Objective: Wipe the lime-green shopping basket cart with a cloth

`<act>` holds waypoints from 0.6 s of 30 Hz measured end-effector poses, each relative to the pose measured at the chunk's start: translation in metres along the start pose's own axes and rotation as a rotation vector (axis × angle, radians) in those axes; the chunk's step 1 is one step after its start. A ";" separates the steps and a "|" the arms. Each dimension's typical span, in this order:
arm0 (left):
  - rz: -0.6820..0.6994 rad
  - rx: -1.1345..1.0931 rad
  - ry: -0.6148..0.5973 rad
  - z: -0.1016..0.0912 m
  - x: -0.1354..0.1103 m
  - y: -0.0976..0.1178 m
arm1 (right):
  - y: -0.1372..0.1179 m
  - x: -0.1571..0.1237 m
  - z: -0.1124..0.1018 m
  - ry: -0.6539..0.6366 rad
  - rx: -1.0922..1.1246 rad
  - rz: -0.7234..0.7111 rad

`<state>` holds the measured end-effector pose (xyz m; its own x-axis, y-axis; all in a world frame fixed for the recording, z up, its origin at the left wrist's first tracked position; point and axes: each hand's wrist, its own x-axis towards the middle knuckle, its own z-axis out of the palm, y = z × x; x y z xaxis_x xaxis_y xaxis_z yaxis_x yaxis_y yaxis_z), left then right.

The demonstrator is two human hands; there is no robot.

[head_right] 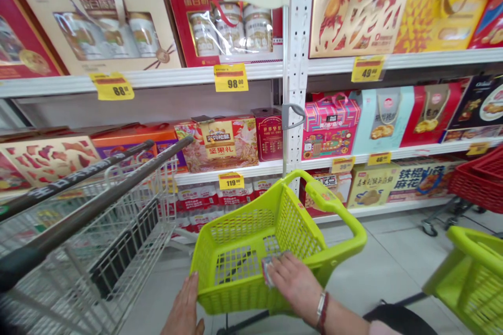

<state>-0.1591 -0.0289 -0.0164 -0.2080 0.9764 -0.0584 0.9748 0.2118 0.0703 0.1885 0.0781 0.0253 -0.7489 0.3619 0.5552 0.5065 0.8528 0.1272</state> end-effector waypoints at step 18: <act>0.197 0.080 0.338 0.039 -0.013 0.028 | -0.096 0.066 0.077 -0.031 0.167 0.028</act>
<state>-0.1263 -0.0371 -0.0528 -0.0188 0.9598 0.2802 0.9991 0.0285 -0.0307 0.0572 0.0495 -0.0136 -0.7498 0.3954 0.5306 0.4510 0.8921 -0.0275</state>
